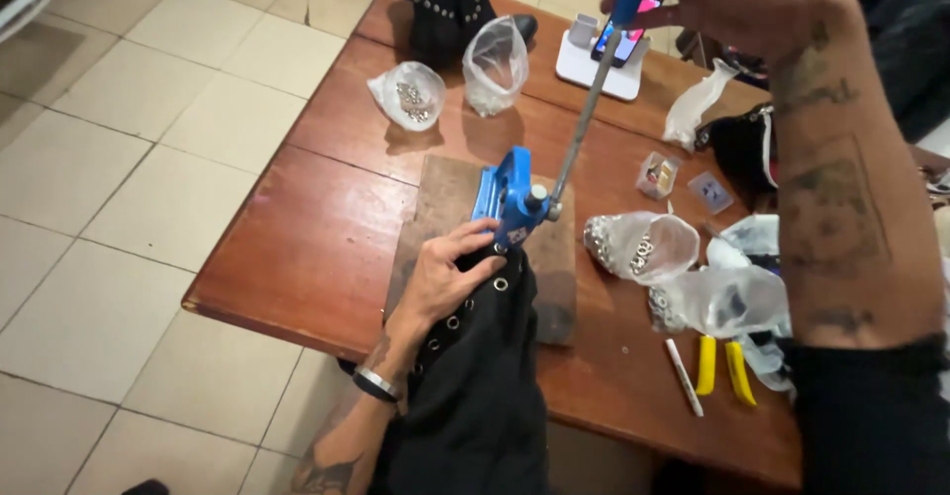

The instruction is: Attach metal eyelets to a piece of black material using a manual hand press and scissors.

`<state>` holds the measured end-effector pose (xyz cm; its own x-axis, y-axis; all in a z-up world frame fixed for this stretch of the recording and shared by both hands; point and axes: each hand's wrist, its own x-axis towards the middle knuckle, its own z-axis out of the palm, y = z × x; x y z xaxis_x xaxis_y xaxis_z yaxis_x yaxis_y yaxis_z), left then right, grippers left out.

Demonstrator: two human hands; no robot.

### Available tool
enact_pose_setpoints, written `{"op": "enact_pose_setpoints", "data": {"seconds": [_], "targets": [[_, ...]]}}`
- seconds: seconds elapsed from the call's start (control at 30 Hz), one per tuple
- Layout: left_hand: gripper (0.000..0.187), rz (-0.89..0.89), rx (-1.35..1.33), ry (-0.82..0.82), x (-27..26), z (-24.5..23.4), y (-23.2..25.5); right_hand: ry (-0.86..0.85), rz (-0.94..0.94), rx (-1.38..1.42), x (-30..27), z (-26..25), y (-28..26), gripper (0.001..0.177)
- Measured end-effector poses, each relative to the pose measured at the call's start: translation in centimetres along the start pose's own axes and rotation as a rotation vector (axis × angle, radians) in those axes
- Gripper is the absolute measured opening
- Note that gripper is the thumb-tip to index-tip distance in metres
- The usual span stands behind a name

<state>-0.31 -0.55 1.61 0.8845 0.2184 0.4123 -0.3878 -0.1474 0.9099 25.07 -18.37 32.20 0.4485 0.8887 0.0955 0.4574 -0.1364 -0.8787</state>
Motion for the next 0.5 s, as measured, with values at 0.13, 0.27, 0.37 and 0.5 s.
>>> {"op": "enact_pose_setpoints", "data": {"seconds": [0.13,0.27,0.37,0.5], "targets": [[0.034,0.009,-0.018,0.017,0.0,-0.1,0.2,0.043,-0.034,0.138,0.7,0.1,3.6,0.027],[0.035,-0.006,0.005,0.006,-0.3,0.1,0.0,0.352,-0.034,-0.211,0.9,1.9,4.7,0.028],[0.035,0.006,0.029,-0.003,-0.3,0.1,0.0,0.343,-0.036,0.088,-0.6,2.0,4.8,0.027],[0.036,0.013,0.055,0.024,-0.4,0.2,-0.2,0.225,-0.106,0.454,-0.5,0.2,9.2,0.024]]}}
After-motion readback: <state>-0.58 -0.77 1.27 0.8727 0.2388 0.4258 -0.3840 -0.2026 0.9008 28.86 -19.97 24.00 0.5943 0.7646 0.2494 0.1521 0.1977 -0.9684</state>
